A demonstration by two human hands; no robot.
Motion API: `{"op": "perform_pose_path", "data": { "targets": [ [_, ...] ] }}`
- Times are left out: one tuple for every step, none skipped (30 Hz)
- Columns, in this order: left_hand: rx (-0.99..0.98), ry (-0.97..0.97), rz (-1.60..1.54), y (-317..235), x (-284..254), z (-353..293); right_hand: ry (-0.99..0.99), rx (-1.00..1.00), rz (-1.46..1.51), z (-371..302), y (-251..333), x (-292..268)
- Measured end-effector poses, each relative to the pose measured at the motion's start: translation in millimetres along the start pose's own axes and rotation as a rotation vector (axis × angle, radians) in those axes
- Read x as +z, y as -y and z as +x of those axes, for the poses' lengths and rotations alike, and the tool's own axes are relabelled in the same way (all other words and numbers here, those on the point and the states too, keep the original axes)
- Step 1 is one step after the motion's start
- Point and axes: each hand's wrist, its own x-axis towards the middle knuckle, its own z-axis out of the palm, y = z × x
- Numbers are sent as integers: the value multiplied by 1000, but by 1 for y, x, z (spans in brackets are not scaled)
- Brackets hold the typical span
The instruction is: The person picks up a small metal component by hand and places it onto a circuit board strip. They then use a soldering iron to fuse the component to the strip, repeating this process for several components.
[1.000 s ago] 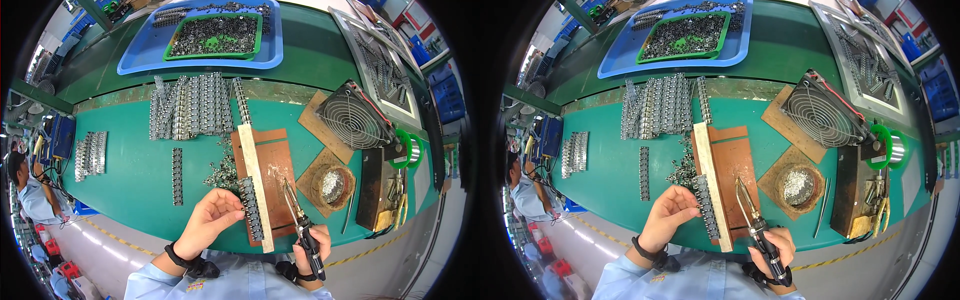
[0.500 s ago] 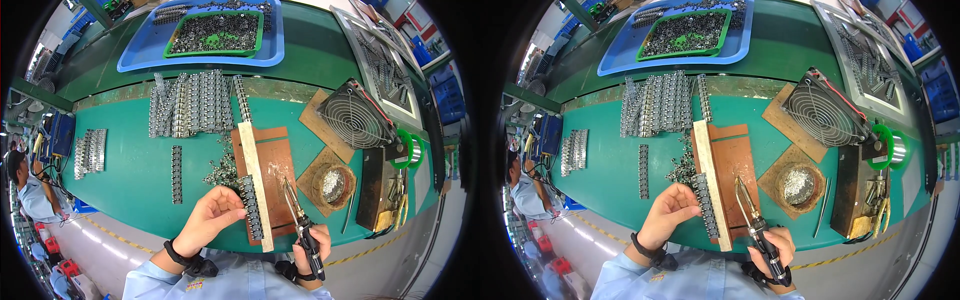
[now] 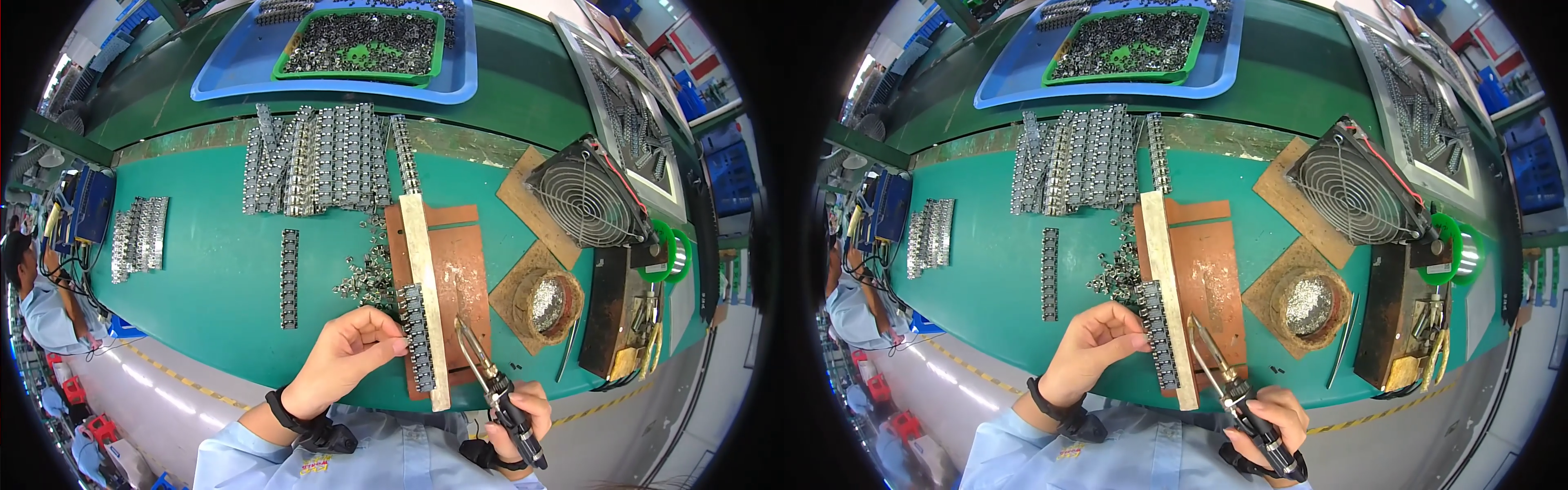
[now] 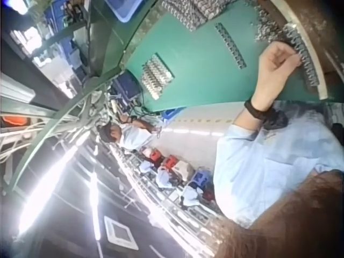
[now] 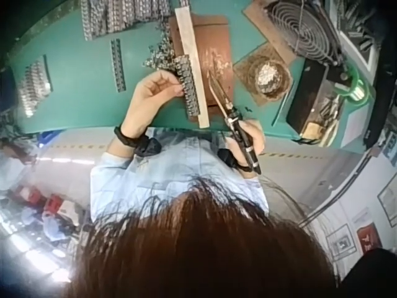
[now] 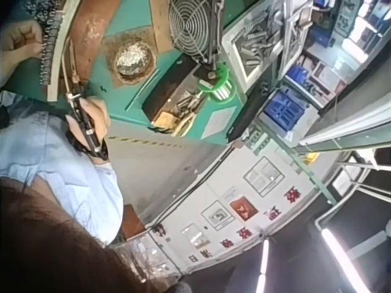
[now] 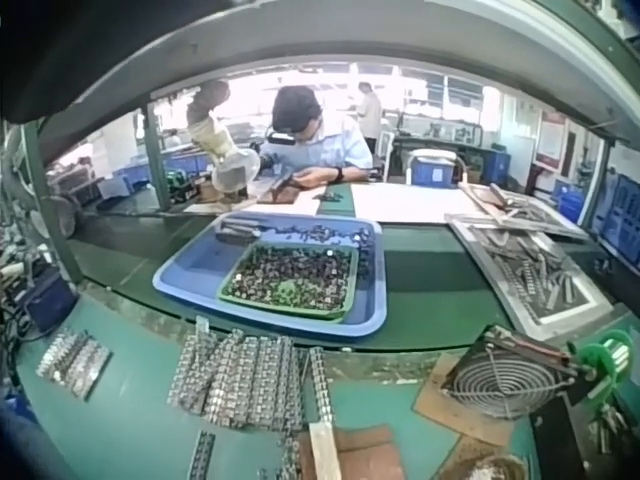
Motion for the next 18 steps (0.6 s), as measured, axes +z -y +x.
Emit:
{"op": "perform_pose_path", "data": {
  "targets": [
    [11,2,-5,1,0,0,43,-33,-7,0,0,-2],
    [10,1,-10,1,0,1,87,-66,-13,1,1,-2],
    [7,-1,-18,2,-1,1,91,-65,-15,2,2,-2],
    [3,-3,-25,2,-1,1,78,-68,8,3,4,0],
    [0,-4,-31,2,-1,1,64,-71,31,5,5,2],
    [0,-7,-35,2,-1,1,50,-73,55,7,6,4],
    [-2,-6,-38,2,-1,1,53,-72,54,7,6,4],
    [-4,-6,-41,2,-1,1,59,-81,63,8,5,4],
    [-5,-6,-43,2,-1,1,65,-89,73,9,5,4],
    [-5,-9,-46,1,-1,1,70,-98,82,10,5,5],
    [-4,-4,-45,1,-1,1,73,-98,82,10,5,4],
    [-4,2,-44,1,-1,1,94,-99,76,11,5,4],
    [-4,7,-43,1,-1,1,113,-100,71,12,5,4],
    [-4,6,-44,1,-1,1,132,-101,64,12,5,3],
    [-6,9,-44,1,-1,1,134,-100,63,13,5,4],
    [-7,12,-43,1,-2,1,136,-100,58,13,6,5],
    [-9,15,-42,1,-2,1,139,-99,53,14,6,5],
    [-9,14,-44,1,-2,1,141,-99,47,15,7,6]
  ]
}}
